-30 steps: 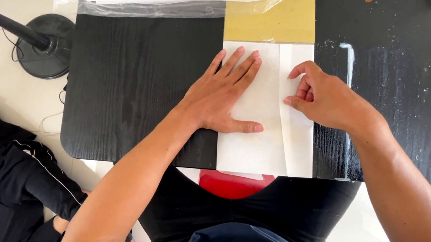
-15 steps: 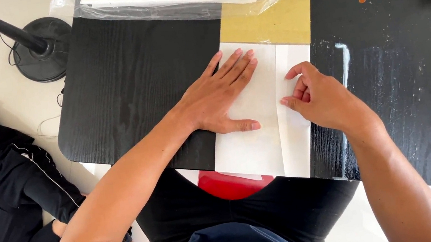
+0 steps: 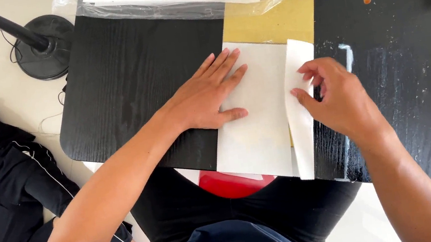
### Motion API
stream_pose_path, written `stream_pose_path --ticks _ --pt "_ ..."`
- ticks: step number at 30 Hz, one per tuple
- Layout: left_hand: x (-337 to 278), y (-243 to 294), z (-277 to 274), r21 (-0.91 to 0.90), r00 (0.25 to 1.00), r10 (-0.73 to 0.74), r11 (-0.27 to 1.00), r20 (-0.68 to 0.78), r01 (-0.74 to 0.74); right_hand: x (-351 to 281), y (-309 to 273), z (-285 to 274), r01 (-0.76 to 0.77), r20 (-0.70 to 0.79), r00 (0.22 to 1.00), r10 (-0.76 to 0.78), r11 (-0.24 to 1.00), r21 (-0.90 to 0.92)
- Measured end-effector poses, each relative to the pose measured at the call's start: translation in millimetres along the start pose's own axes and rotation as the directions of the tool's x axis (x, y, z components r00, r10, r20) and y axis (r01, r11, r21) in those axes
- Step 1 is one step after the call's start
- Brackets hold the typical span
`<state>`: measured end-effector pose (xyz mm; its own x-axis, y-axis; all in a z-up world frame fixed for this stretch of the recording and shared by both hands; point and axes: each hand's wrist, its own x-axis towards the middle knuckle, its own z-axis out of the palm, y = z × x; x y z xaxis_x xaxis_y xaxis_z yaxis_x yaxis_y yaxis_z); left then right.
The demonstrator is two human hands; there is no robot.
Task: The person folds a white sheet of paper over a cardboard template and then uses a brush to apply white glue along the folded edge. The person smooths the paper and continues applying glue along the edge.
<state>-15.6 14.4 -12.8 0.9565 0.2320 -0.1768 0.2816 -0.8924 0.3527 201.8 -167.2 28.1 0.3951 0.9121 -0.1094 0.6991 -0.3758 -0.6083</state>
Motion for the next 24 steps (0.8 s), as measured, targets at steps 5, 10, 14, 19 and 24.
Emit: stream_pose_path --ticks 5,10,14,19,24 --pt "3.8 -7.3 1.1 0.116 0.995 0.089 0.989 0.040 -0.093 1.5 -1.9 -3.3 0.089 0.072 0.994 -0.078 0.982 -0.168" --pt "1.9 -7.7 1.9 0.132 0.993 0.117 0.984 0.033 -0.120 2.8 13.6 12.4 0.142 0.165 0.981 -0.107 0.967 -0.214" --pt "1.1 -8.6 4.6 0.188 0.991 0.129 0.974 0.015 -0.130 6.1 21.2 26.9 0.252 0.139 0.966 -0.219 0.920 -0.300" --pt "-5.7 4.5 -3.3 0.124 0.998 0.057 0.990 0.040 -0.062 6.3 17.6 42.0 0.158 0.116 0.986 -0.116 0.864 -0.479" --pt "-21.7 7.2 16.5 0.178 0.993 0.117 0.978 -0.025 -0.110 5.9 21.8 46.2 0.150 0.099 0.988 -0.116 0.845 -0.513"
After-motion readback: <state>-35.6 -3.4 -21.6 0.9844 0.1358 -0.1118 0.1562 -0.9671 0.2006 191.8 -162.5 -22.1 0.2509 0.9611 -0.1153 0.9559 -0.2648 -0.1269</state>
